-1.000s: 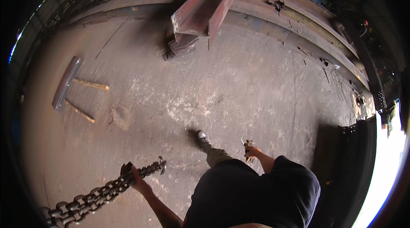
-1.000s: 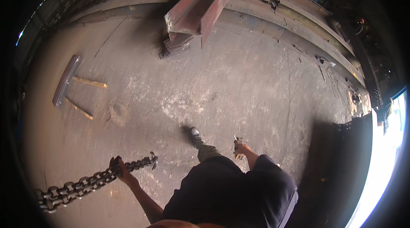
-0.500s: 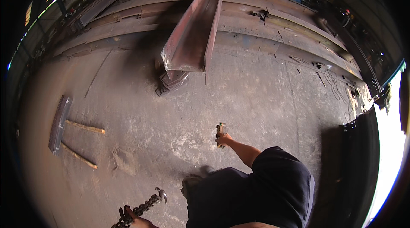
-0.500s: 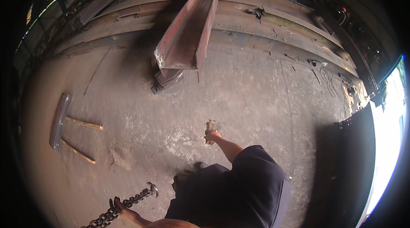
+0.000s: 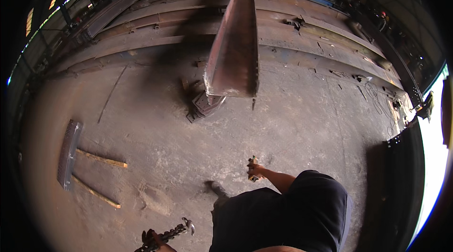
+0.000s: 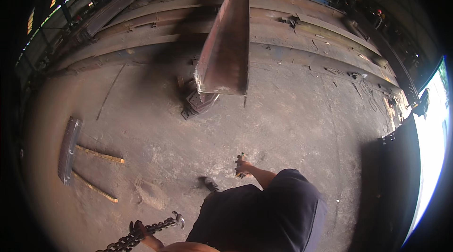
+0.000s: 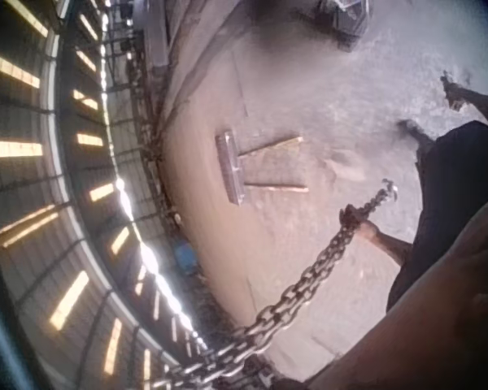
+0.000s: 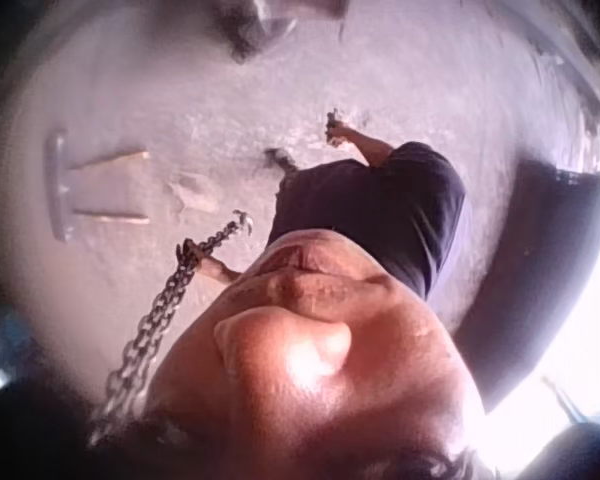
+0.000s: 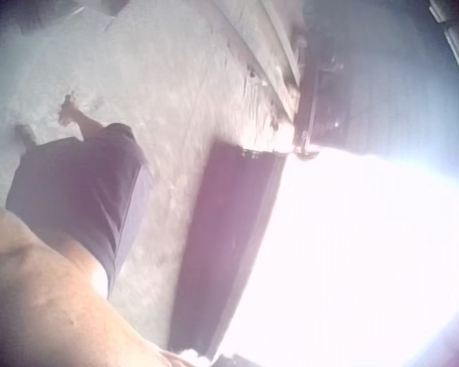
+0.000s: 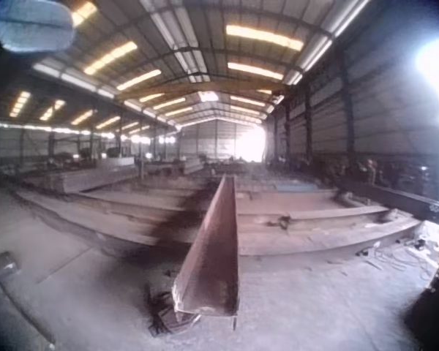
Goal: The person uses a remote control to operate a crane and guide large curved metal sheets suspended by chains. They walk alongside the load, adjusting its position and orientation, then place the sheet onto a stack on the floor.
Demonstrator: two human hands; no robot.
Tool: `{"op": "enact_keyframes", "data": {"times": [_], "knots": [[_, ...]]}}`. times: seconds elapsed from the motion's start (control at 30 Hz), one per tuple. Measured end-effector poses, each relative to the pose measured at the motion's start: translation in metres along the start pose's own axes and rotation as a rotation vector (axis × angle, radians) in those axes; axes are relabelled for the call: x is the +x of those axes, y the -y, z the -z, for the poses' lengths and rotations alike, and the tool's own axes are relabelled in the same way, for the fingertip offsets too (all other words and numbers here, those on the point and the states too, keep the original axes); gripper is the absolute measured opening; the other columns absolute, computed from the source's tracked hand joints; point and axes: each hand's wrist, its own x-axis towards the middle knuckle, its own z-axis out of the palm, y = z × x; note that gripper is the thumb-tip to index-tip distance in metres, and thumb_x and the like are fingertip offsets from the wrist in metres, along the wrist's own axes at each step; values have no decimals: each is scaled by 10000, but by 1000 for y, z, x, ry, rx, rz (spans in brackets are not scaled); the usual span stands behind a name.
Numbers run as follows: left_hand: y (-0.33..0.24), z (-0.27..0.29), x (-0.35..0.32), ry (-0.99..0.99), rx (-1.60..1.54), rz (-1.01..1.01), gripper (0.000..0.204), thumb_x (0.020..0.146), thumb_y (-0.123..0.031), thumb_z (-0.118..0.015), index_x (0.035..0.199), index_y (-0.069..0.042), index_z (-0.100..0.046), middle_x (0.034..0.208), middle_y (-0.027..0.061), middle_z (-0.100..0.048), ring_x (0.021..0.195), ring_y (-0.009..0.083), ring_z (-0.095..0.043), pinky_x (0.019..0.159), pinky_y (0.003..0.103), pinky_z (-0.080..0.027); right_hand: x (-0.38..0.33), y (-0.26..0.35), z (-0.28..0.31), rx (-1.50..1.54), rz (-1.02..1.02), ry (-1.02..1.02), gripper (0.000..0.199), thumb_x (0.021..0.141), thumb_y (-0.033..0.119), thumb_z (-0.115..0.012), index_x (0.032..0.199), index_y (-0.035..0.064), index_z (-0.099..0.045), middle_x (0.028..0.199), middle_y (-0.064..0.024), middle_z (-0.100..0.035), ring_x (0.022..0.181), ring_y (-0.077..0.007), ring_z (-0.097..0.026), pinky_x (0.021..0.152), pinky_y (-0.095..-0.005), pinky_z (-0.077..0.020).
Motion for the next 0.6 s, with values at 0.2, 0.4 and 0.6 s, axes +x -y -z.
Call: {"op": "enact_keyframes", "data": {"times": [0.2, 0.4, 0.6], "knots": [[11, -33, 78, 167, -39, -39, 471, 932, -139, -623, 1343, -5, -436, 1185, 128, -565, 1038, 235, -544, 908, 373, -445, 43, 43, 10, 159, -50, 93, 1122, 661, 312, -866, 1513, 296, -136, 1376, -184, -470, 1183, -415, -528, 859, -461, -530], [-10, -96, 147, 320, -56, -132, 471, 917, -104, -639, 1331, -8, -436, 1141, 115, -564, 1075, 235, -526, 936, 374, -431, 48, 95, 21, -127, 20, 5, 1134, 644, 310, -871, 1505, 271, -134, 1340, -225, -479, 1153, -430, -548, 843, -466, -539], [-44, -168, 195, 429, -99, -289, 573, 862, -45, -650, 1380, -38, -405, 1217, 127, -522, 1141, 236, -490, 1016, 375, -369, 36, 115, 30, -324, 25, -48, 1146, 626, 307, -876, 1496, 245, -132, 1305, -266, -488, 1124, -445, -568, 827, -472, -548]]}}
